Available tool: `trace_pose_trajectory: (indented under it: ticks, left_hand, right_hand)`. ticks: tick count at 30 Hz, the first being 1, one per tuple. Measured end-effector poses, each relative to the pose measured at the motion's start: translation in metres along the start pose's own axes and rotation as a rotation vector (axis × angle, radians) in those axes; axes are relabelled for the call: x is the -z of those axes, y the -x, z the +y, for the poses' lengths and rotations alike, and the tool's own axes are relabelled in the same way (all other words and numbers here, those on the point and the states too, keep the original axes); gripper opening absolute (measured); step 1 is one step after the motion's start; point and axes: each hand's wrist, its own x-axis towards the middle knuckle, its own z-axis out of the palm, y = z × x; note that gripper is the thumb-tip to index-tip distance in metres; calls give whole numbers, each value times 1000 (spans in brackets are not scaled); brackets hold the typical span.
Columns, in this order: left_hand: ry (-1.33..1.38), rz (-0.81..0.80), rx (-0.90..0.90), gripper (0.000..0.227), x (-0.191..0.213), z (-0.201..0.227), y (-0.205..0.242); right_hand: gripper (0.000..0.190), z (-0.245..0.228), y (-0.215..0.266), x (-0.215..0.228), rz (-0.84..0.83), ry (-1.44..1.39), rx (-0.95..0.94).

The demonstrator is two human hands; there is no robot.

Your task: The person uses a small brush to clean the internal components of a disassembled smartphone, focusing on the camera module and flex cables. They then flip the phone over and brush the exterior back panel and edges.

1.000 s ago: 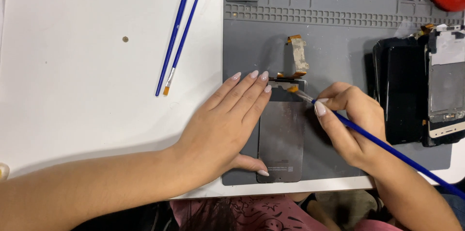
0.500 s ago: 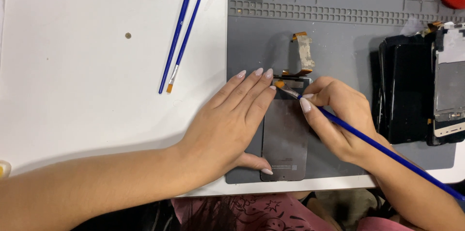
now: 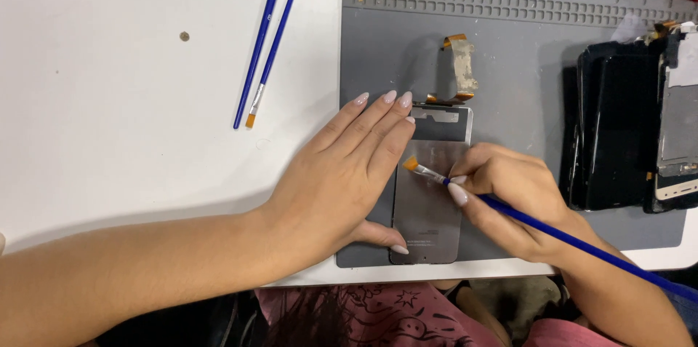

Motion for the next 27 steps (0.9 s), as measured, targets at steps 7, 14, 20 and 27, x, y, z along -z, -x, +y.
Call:
trace_pose_trajectory:
  ticks: [7, 14, 20, 27]
  left_hand:
    - [-19, 9, -4, 147, 1, 0, 0]
    - [-37, -16, -6, 146, 1, -1, -1]
    - [-42, -16, -21, 143, 1, -1, -1]
    - [-20, -40, -18, 134, 1, -1, -1]
  right_hand:
    - [18, -4, 5, 7, 10, 103, 19]
    - [23, -9, 7, 18, 109, 135, -91]
    - [20, 13, 19, 19, 493, -73, -171]
    - [37, -9, -19, 7, 456, 93, -205]
